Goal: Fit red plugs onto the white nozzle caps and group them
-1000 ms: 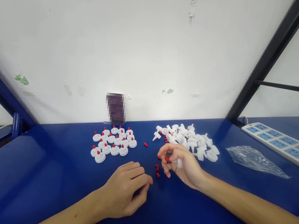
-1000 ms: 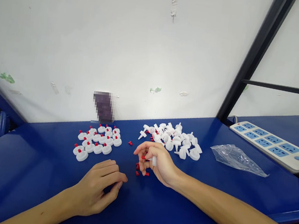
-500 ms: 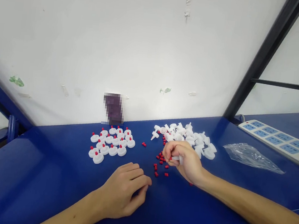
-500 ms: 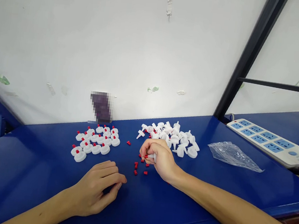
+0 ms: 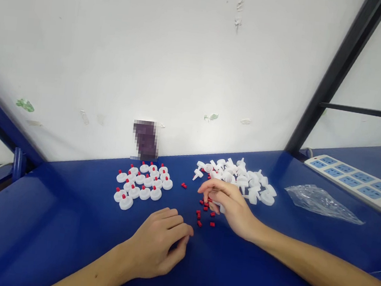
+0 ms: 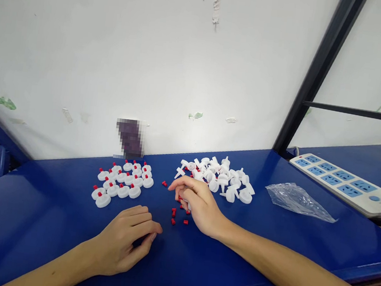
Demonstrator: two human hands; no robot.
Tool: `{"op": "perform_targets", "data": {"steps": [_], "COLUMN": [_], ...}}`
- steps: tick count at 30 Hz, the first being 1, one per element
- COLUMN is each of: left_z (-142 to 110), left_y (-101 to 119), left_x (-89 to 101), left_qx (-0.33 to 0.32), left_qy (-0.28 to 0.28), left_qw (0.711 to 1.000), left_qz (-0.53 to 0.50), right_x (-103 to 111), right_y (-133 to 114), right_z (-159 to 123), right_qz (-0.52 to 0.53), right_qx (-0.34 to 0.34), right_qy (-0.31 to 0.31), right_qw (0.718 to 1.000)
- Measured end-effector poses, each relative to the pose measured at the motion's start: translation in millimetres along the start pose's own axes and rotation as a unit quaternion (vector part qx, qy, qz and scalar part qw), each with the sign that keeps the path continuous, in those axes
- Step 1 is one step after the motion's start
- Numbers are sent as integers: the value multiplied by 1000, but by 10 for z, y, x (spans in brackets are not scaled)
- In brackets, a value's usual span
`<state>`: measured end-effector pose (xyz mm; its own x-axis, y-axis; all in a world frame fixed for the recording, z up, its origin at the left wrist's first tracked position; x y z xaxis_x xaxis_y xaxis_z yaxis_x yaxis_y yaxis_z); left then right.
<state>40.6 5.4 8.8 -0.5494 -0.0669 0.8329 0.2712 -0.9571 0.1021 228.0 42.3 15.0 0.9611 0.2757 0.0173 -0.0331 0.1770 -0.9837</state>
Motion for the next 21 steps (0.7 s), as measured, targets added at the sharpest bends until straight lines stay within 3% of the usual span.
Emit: {"op": "perform_targets", "data": {"steps": [4,8,14,16,21], "left_z": [-13,-13,128,230,478], "left_y": [-15,-34,-32,-1,30], "left_x": [-14,-4,55,73,28], "left_qx": [13,68,264,285,280], "left_qy": [-5,-1,-64,-92,-97], "left_qw": [1000,997,960,950,943], "left_qz": [-1,-23,-71,-92,-155], "right_x": [-79,-137,-148,-147,-110], "right_y": [5,-22,-165,-162,-41], "right_z": [-31,-81,-230,-241,-135], "right_qz": [-29,-55,-128,-77,119], "right_qx": [-16,-28,97,106,-12], "right_qy": [-18,-36,-22,-41,-1], "right_qw": [999,997,987,991,993]}}
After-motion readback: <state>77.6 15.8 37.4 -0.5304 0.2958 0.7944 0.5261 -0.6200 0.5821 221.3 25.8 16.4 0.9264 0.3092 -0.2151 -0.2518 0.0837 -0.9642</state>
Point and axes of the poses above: each hand's wrist, its own z-axis towards the middle knuckle, its own x-axis out of the back of the hand, y = z × x, the point moved 3 cm from there along z, towards the middle knuckle, and after that the axes turned 6 degrees about -x, right-handed, at the moved point
